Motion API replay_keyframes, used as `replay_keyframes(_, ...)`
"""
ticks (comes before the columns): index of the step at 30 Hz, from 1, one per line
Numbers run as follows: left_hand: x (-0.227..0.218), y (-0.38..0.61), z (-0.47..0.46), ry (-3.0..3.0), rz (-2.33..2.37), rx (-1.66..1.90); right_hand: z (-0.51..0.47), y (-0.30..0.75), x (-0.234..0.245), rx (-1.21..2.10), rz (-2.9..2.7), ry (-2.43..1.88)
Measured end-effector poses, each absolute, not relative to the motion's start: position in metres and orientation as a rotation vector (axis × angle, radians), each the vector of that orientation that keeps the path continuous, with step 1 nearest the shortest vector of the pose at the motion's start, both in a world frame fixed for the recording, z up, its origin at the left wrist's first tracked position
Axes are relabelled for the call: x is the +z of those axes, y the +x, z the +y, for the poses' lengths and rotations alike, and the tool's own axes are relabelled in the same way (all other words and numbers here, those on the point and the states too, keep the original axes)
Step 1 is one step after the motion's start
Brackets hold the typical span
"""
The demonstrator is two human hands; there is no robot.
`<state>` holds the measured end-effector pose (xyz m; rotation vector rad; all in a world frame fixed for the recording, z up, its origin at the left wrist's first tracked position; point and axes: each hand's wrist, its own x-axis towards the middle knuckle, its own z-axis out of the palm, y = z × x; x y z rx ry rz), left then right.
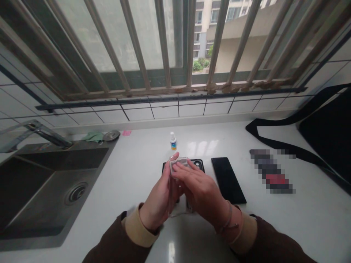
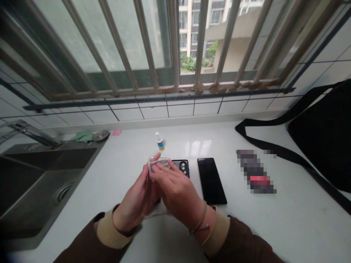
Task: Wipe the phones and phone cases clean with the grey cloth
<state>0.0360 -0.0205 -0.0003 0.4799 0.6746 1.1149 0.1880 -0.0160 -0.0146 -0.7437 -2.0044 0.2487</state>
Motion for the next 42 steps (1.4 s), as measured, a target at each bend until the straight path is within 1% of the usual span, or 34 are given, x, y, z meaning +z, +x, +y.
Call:
replay_keyframes(5,0.004,0.028,-0.015,0.484,0.811,1.188,-0.018,0.179,-0.016,0.413,-2.097,-0.601)
replay_keyframes(10,0.008,0.016,-0.006,0.521,0.829,1.199,-0.029,0.179,-0.005,0.680,-2.155,-0.560)
replay_keyframes(12,0.009,0.015,-0.005,0.491,0.821,1.194,-0.032,0.183,0.000,0.823,-1.997,-0.655)
replay_keyframes(14,0.011,0.013,-0.005,0.451,0.790,1.147,-0.030,0.189,0.003,0.914,-1.652,-0.836)
replay_keyframes(16,0.011,0.011,-0.004,0.423,0.745,1.063,-0.020,0.197,0.004,0.923,-1.233,-0.988)
replay_keyframes(18,0.011,0.010,-0.004,0.406,0.724,0.980,-0.006,0.204,0.001,0.928,-0.893,-1.021)
replay_keyframes(20,0.011,0.009,-0.004,0.399,0.750,0.942,0.007,0.207,-0.005,1.031,-0.658,-0.988)
replay_keyframes(23,0.009,0.013,-0.006,0.438,0.852,0.978,0.014,0.203,-0.014,1.253,-0.555,-0.983)
replay_keyframes(27,0.005,0.020,-0.010,0.588,0.982,1.118,0.003,0.188,-0.020,1.431,-0.686,-0.926)
replay_keyframes(30,0.003,0.024,-0.012,0.647,1.017,1.247,-0.010,0.180,-0.017,1.410,-0.850,-0.874)
replay_keyframes(33,0.004,0.028,-0.014,0.609,0.986,1.283,-0.022,0.177,-0.011,1.296,-1.083,-0.862)
replay_keyframes(35,0.005,0.030,-0.017,0.568,0.932,1.269,-0.028,0.177,-0.008,1.161,-1.285,-0.858)
replay_keyframes(39,0.005,0.032,-0.023,0.481,0.945,1.256,-0.035,0.177,-0.008,0.756,-1.734,-0.713)
replay_keyframes(42,0.007,0.030,-0.022,0.341,0.948,1.237,-0.037,0.178,-0.008,0.649,-1.877,-0.576)
